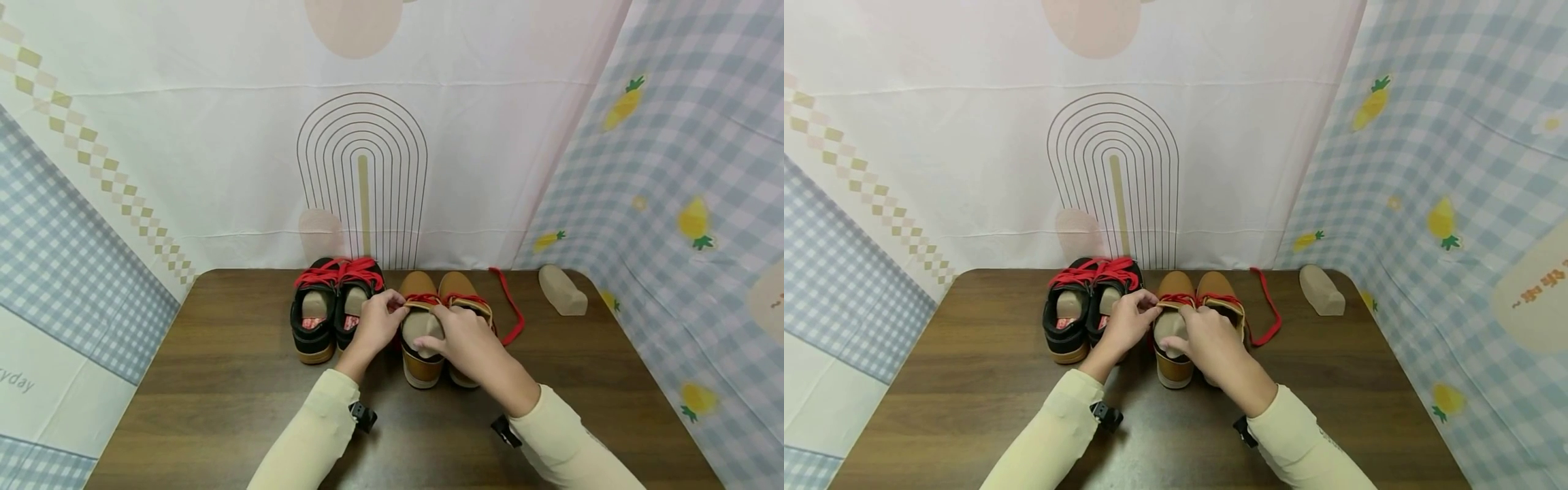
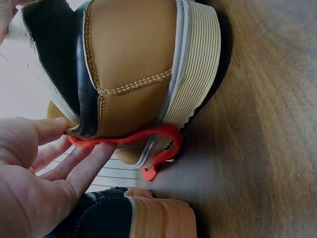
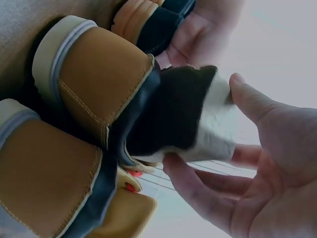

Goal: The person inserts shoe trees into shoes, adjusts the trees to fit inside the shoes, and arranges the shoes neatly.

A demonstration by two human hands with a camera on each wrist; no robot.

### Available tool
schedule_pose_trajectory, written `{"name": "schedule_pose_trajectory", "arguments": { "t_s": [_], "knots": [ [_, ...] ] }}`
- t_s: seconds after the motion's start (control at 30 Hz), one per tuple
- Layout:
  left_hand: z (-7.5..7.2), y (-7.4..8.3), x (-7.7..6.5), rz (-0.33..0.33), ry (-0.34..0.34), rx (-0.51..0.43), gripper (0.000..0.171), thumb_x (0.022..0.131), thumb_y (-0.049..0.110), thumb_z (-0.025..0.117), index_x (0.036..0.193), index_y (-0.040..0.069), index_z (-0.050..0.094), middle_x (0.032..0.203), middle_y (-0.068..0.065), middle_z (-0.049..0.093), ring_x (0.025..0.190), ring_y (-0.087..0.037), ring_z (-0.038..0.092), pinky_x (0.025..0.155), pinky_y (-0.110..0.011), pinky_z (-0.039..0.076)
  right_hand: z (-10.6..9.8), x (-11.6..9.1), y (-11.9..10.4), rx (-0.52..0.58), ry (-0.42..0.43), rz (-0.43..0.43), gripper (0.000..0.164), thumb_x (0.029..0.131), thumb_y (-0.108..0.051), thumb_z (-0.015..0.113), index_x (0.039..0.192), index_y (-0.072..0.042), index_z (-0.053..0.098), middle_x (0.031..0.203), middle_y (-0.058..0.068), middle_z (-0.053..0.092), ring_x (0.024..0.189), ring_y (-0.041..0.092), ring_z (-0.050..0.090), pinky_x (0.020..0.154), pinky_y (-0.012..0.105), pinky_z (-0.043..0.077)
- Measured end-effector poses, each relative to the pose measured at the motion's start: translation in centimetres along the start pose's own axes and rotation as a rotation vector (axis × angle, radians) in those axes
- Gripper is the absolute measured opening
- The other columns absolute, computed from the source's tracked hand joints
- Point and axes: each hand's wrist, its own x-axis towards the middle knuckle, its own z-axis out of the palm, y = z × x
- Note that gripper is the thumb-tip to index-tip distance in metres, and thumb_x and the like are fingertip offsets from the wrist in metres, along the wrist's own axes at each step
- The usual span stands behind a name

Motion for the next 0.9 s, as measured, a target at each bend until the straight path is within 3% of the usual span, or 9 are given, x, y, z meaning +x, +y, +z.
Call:
{"name": "schedule_pose_trajectory", "arguments": {
  "t_s": [0.1, 0.27, 0.37, 0.7, 0.9],
  "knots": [
    [0.0, 0.0, 0.0, -0.003, -0.002, 0.003, 0.005, 0.095, 0.014, 0.075, 0.098, 0.01, 0.073, 0.092, -0.005, 0.074, 0.073, -0.012, 0.059, 0.07, -0.03, 0.052, -0.5, 0.0, 0.3, 0.022, -0.045, 0.001, 0.058, 0.087, -0.044, 0.08, 0.128, -0.005, 0.068, 0.083, 0.007, 0.069, 0.078, 0.027, 0.069, 0.066, 0.044, 0.055],
    [0.1, 0.0, 0.1, -0.01, -0.011, 0.003, 0.005, 0.095, 0.014, 0.074, 0.098, 0.011, 0.073, 0.092, -0.005, 0.074, 0.073, -0.012, 0.059, 0.069, -0.03, 0.052, -1.0, -0.2, 0.8, 0.093, -0.096, -0.001, 0.05, 0.091, -0.035, 0.079, 0.133, -0.009, 0.066, 0.114, 0.01, 0.074, 0.105, 0.029, 0.071, 0.087, 0.047, 0.057],
    [0.1, -0.1, 0.1, -0.008, -0.012, 0.002, 0.005, 0.096, 0.015, 0.074, 0.098, 0.01, 0.073, 0.091, -0.004, 0.074, 0.073, -0.012, 0.06, 0.068, -0.03, 0.052, -1.1, -0.1, 0.9, 0.136, -0.095, -0.025, 0.044, 0.092, -0.028, 0.08, 0.13, -0.01, 0.068, 0.123, 0.009, 0.073, 0.114, 0.029, 0.068, 0.093, 0.047, 0.056],
    [0.1, 0.0, 0.0, -0.008, -0.012, 0.003, 0.005, 0.095, 0.015, 0.074, 0.098, 0.011, 0.073, 0.091, -0.004, 0.074, 0.073, -0.012, 0.061, 0.068, -0.03, 0.052, -0.5, 0.5, 1.1, 0.161, -0.03, -0.049, 0.033, 0.084, -0.022, 0.087, 0.112, -0.01, 0.073, 0.103, 0.005, 0.075, 0.088, 0.018, 0.065, 0.076, 0.038, 0.053],
    [0.1, 0.0, 0.0, -0.017, -0.018, 0.009, 0.005, 0.096, 0.016, 0.074, 0.098, 0.011, 0.073, 0.091, -0.003, 0.074, 0.073, -0.012, 0.061, 0.068, -0.03, 0.052, -0.2, 0.8, 1.1, 0.167, -0.019, -0.039, 0.031, 0.084, -0.024, 0.087, 0.109, -0.011, 0.073, 0.097, 0.005, 0.072, 0.084, 0.018, 0.064, 0.073, 0.037, 0.051]
  ]
}}
